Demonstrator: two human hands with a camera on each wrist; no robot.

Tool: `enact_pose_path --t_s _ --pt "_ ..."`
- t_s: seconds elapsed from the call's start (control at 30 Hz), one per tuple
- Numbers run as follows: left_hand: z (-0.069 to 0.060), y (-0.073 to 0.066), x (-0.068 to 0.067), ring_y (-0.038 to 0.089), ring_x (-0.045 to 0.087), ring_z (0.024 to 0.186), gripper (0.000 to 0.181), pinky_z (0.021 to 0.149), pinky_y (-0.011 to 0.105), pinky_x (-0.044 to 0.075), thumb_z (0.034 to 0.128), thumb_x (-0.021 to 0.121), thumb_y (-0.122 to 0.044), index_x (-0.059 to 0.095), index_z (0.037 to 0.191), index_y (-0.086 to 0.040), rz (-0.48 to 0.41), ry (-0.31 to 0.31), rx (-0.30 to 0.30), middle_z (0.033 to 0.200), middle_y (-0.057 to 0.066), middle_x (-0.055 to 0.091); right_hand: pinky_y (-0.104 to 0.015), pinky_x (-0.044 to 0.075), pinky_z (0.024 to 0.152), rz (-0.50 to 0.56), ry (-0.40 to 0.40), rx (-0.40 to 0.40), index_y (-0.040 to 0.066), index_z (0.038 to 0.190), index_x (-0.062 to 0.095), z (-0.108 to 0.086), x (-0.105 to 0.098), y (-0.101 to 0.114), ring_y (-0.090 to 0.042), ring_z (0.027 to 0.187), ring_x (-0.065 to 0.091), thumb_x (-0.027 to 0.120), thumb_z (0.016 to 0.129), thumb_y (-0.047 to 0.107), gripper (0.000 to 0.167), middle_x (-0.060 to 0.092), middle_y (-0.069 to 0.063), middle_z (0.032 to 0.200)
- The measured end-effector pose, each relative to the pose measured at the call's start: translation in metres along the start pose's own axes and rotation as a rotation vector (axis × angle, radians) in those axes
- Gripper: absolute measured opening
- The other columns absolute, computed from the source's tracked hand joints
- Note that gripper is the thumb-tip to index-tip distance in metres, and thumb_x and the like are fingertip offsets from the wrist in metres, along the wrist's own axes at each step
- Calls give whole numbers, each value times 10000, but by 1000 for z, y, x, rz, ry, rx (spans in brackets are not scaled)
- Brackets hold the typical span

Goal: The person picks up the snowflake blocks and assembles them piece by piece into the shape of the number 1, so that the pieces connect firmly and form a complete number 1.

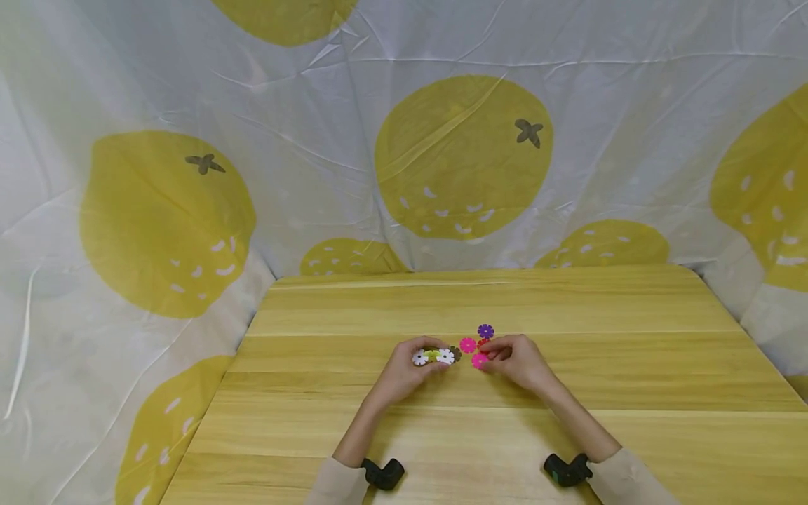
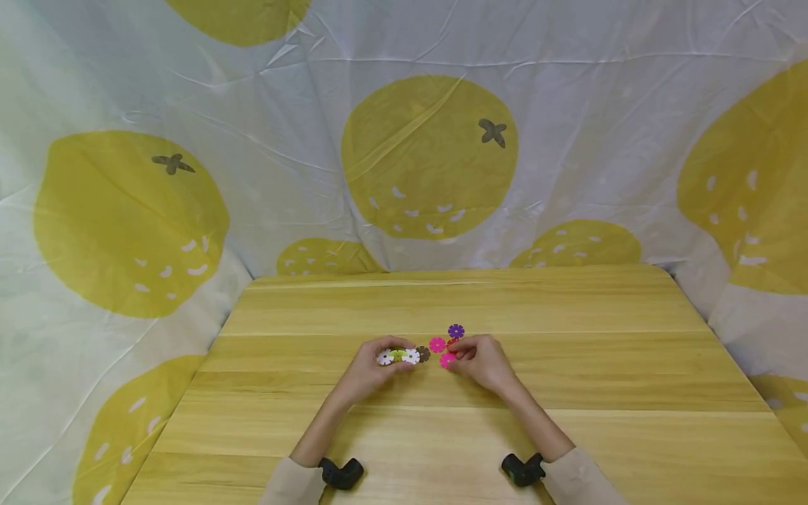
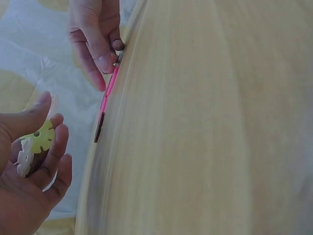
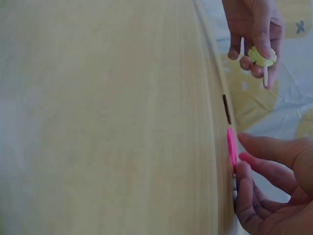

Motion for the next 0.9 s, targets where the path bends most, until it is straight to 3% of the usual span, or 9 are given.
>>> enact_pose_path --t_s 0.23,0.47,0.77,0.9 --pt "-2 -1 -1 209 678 1089 256 858 188 521 885 819 -96 766 1135 -107 -6 1 3 1158 81 767 -193 462 618 -69 13 -25 -5 1022 800 1 5 3 -116 720 558 864 798 14 233 673 -66 817" --pt "-1 -2 0 251 678 1118 268 852 185 520 867 827 -74 787 1132 -91 -54 19 16 1158 92 767 -203 457 637 -118 -4 -35 25 953 734 1 6 5 -122 737 547 897 760 21 253 662 -85 872" --pt "0 -2 4 287 694 1139 286 900 220 534 841 845 -67 801 1123 -90 -98 31 19 1144 97 782 -203 507 632 -62 -1 -55 46 982 734 -2 4 8 -101 711 599 827 851 25 162 681 -39 820" --pt "0 -2 5 277 692 1148 273 877 196 531 852 835 -63 800 1120 -97 -96 33 10 1161 98 780 -236 566 634 37 34 -50 -7 1045 748 -3 5 5 -122 713 656 789 883 10 168 710 -76 852"
Point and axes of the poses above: each hand's wrist, its own z-axis towards the middle knuckle, its own x-axis out of the palm, y = z × x, the point moved 7 cm from there along z, towards the middle knuckle
